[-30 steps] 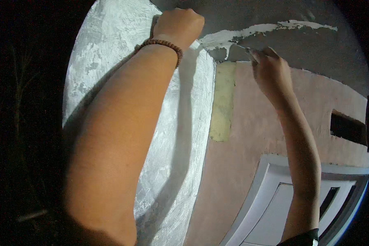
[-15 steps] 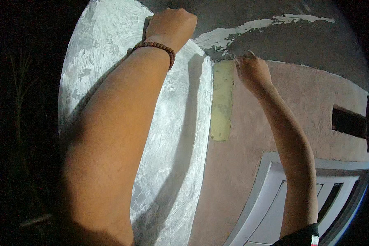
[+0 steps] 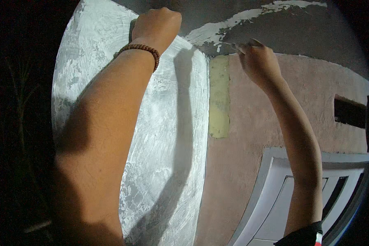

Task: The person scrapes a white substance from a container onto a wooden surface, then uses a trowel to apply the substance to a wall corner. The person smooths the material along the vertical edge of the wall.

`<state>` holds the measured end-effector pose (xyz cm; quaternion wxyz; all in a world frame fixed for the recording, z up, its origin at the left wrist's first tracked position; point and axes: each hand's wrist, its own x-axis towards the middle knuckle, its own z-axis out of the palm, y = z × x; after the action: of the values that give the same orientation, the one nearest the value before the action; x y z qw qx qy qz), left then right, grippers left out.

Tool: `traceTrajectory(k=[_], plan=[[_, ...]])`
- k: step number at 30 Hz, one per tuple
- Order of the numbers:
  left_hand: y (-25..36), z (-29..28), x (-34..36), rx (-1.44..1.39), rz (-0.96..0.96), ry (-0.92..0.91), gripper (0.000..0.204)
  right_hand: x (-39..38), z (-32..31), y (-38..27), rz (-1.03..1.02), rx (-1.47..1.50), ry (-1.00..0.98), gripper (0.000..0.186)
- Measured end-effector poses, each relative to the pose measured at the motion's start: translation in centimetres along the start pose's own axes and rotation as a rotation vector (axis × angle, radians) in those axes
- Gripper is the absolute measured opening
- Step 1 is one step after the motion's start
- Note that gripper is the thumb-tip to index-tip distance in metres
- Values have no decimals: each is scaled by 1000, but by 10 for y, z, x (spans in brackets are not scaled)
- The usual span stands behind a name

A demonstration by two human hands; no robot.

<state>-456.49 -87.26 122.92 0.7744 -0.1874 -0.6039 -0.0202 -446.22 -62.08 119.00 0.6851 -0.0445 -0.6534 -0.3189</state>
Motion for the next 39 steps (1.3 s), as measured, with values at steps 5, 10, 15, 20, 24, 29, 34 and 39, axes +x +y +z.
traceTrajectory(k=[5, 10, 15, 20, 24, 29, 34, 39], plan=[[0, 0, -2, -41, 4, 15, 28, 1, 13, -7, 35, -93, -220, 23], [-1, 3, -2, -3, -30, 34, 29, -9, 27, -3, 68, -35, 17, 15], [-1, 9, 0, -8, 18, 64, 29, -10, 39, -2, 31, -15, -114, 16], [-2, 10, -2, 19, 1, 84, 31, -11, 42, -3, 151, -50, -133, 23], [-2, 11, -2, 9, 22, 69, 31, -13, 50, -3, 67, -14, -184, 21], [-3, 10, -1, 21, -13, 111, 32, -15, 56, -5, 149, 44, -16, 19], [-2, 10, -1, -15, 29, 131, 32, -12, 56, -1, 145, 44, -264, 23], [1, 7, -2, 14, 14, 107, 31, -14, 58, 7, 65, 160, 46, 21]])
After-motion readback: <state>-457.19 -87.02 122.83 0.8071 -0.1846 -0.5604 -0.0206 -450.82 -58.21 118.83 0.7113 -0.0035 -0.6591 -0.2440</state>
